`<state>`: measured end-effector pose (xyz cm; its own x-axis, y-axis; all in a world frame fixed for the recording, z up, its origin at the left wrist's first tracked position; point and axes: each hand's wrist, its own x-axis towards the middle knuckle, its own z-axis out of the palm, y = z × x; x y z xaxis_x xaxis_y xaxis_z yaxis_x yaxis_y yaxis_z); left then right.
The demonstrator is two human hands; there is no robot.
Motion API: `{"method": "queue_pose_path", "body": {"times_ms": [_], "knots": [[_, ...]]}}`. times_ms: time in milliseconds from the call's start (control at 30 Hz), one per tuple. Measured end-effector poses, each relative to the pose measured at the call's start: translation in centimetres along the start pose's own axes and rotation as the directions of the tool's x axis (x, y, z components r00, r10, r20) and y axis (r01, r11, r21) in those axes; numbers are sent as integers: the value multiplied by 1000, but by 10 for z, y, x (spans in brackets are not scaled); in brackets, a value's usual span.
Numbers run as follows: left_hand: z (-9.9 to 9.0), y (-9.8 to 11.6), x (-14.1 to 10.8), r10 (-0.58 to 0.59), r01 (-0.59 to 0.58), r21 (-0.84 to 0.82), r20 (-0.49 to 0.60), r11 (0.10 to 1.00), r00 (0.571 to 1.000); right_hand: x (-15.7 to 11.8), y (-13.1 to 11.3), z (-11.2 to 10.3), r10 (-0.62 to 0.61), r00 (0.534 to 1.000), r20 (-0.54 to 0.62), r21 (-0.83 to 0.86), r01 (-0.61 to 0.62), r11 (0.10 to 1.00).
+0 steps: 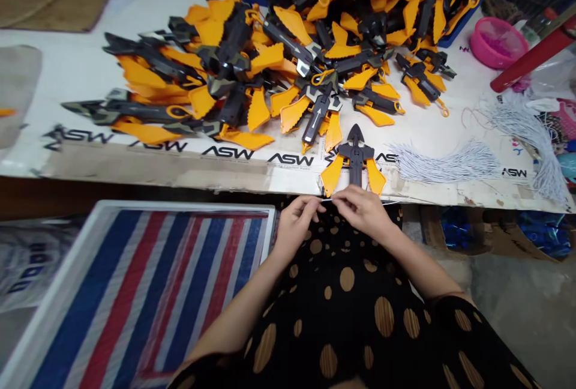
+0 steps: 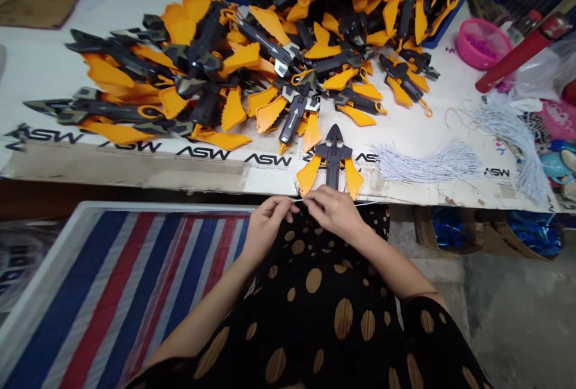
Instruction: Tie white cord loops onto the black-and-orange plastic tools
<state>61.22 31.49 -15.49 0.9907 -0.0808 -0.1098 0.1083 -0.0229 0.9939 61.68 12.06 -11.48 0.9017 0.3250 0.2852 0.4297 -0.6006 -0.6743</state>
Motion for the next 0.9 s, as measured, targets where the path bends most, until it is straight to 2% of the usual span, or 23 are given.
{"method": "queue_pose_path", "body": {"times_ms": [67, 133, 267, 433, 567, 667, 800, 900], "knots": [[0, -4, 8, -43, 42, -27, -35, 999, 998, 8, 1, -10, 73, 996, 54, -155, -64, 986], [1, -9, 15, -78, 77, -52, -23, 996, 997, 17, 1, -16, 139, 981, 137, -307, -92, 947], [7, -15, 21, -116, 118, -84, 31, 989, 993, 28, -2, -15, 197, 942, 272, -461, -52, 886], [16, -19, 21, -103, 110, -125, 56, 986, 993, 33, -6, -10, 212, 922, 325, -492, -27, 870], [14, -26, 24, -79, 87, -110, 75, 990, 994, 32, -6, -6, 216, 916, 339, -499, -19, 867], [10, -29, 27, -75, 80, -36, 117, 996, 990, 29, -2, -7, 190, 923, 333, -480, -8, 877], [7, -23, 28, -36, 10, 157, 166, 988, 985, 24, 0, -10, 134, 938, 320, -460, 30, 887], [0, -14, 26, -47, 16, 159, 193, 987, 980, 21, -2, -10, 144, 927, 345, -493, 48, 869]]}}
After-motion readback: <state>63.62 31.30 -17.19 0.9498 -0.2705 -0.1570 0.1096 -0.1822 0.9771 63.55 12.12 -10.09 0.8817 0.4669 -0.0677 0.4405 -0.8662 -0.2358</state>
